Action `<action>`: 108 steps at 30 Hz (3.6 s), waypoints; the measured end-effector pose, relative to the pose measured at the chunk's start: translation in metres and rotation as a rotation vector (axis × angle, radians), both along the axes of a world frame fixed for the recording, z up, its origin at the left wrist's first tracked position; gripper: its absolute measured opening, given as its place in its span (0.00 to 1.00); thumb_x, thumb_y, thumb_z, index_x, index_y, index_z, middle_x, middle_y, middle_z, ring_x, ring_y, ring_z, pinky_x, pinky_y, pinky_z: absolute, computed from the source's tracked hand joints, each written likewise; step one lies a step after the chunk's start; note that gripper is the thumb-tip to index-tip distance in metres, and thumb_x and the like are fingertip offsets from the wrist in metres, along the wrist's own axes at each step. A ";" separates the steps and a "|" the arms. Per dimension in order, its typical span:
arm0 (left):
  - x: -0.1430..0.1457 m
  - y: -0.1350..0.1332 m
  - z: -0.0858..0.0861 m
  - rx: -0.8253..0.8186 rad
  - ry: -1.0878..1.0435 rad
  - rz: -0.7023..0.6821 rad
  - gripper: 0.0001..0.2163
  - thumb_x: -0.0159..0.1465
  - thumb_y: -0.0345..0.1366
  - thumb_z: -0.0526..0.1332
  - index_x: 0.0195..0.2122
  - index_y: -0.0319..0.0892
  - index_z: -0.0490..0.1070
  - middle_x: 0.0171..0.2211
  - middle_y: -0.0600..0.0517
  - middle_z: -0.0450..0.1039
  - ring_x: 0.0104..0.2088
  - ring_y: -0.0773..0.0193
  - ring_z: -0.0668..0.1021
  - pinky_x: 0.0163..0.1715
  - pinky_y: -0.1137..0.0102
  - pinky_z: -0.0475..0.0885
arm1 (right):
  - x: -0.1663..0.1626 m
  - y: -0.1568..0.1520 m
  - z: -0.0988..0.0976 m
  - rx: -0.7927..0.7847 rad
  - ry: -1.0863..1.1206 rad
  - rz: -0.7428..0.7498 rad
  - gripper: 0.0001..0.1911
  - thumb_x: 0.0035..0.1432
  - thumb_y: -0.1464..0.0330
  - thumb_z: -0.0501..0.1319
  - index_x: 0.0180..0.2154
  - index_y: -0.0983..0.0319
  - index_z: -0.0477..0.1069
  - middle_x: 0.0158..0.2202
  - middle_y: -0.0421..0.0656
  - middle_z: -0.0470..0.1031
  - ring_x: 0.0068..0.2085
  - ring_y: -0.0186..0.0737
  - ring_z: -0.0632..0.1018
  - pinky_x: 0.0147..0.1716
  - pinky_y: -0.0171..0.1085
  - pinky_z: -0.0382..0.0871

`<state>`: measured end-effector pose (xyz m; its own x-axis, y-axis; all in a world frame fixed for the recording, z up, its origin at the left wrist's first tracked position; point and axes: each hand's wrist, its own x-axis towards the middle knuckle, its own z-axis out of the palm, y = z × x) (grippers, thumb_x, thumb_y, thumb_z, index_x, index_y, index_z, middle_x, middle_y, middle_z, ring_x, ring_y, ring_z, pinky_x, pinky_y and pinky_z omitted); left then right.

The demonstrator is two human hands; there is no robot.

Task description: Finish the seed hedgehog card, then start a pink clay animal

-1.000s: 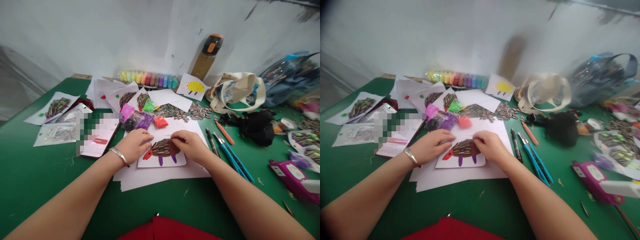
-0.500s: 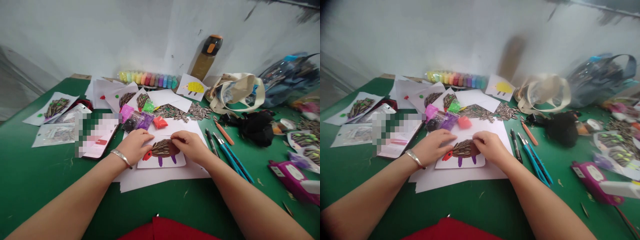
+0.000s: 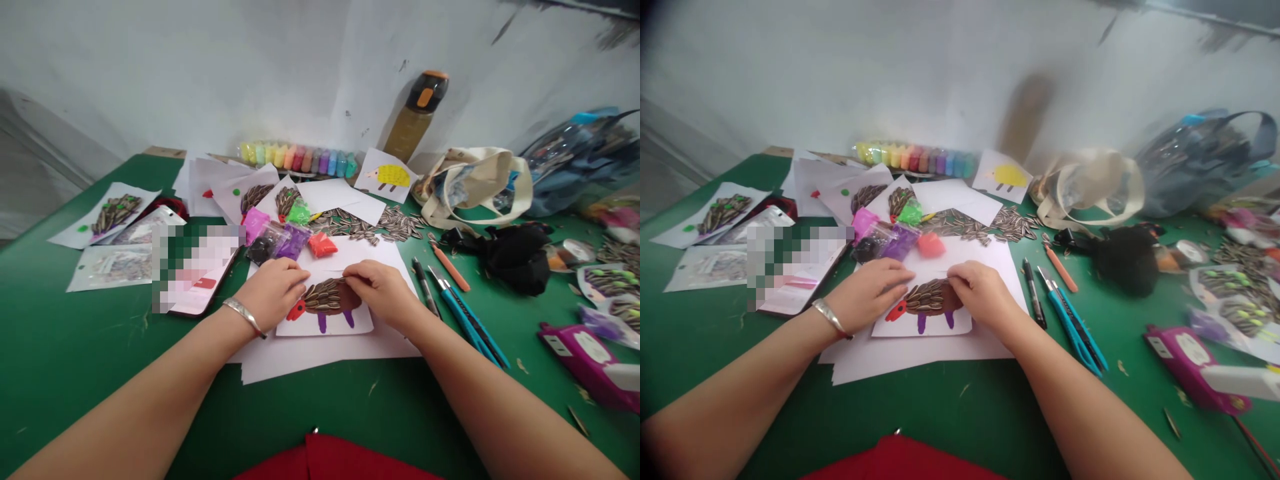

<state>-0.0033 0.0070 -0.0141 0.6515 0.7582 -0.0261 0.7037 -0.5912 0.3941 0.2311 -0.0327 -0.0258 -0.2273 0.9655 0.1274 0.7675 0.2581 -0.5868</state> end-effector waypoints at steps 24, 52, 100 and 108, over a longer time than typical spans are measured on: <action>0.008 -0.012 0.003 0.067 -0.014 -0.095 0.20 0.60 0.21 0.52 0.50 0.40 0.74 0.45 0.46 0.75 0.43 0.55 0.73 0.47 0.59 0.69 | -0.009 -0.002 -0.009 0.116 -0.061 -0.002 0.11 0.62 0.73 0.55 0.36 0.60 0.76 0.35 0.45 0.74 0.37 0.40 0.74 0.37 0.36 0.67; 0.009 -0.014 -0.009 0.117 0.020 -0.065 0.20 0.60 0.24 0.52 0.49 0.44 0.75 0.45 0.45 0.71 0.42 0.55 0.70 0.46 0.58 0.68 | -0.014 0.001 -0.015 0.181 -0.114 0.038 0.13 0.61 0.75 0.54 0.35 0.62 0.77 0.34 0.47 0.73 0.37 0.41 0.74 0.38 0.37 0.67; 0.005 -0.008 0.002 0.077 -0.009 -0.112 0.18 0.62 0.23 0.51 0.49 0.40 0.74 0.46 0.45 0.75 0.43 0.56 0.74 0.46 0.59 0.70 | 0.014 0.011 -0.015 0.129 -0.004 -0.125 0.09 0.58 0.71 0.57 0.32 0.58 0.76 0.34 0.42 0.78 0.36 0.40 0.76 0.35 0.37 0.66; 0.006 -0.006 0.002 0.054 -0.036 -0.095 0.12 0.65 0.28 0.53 0.41 0.41 0.76 0.44 0.46 0.75 0.43 0.56 0.75 0.47 0.60 0.69 | 0.012 0.011 -0.016 0.147 -0.034 -0.104 0.10 0.58 0.72 0.56 0.32 0.57 0.75 0.33 0.41 0.78 0.36 0.40 0.76 0.34 0.36 0.65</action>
<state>0.0025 0.0008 -0.0122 0.7206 0.6923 0.0377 0.6293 -0.6759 0.3836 0.2434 -0.0216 -0.0417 -0.1335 0.9556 0.2627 0.8135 0.2570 -0.5216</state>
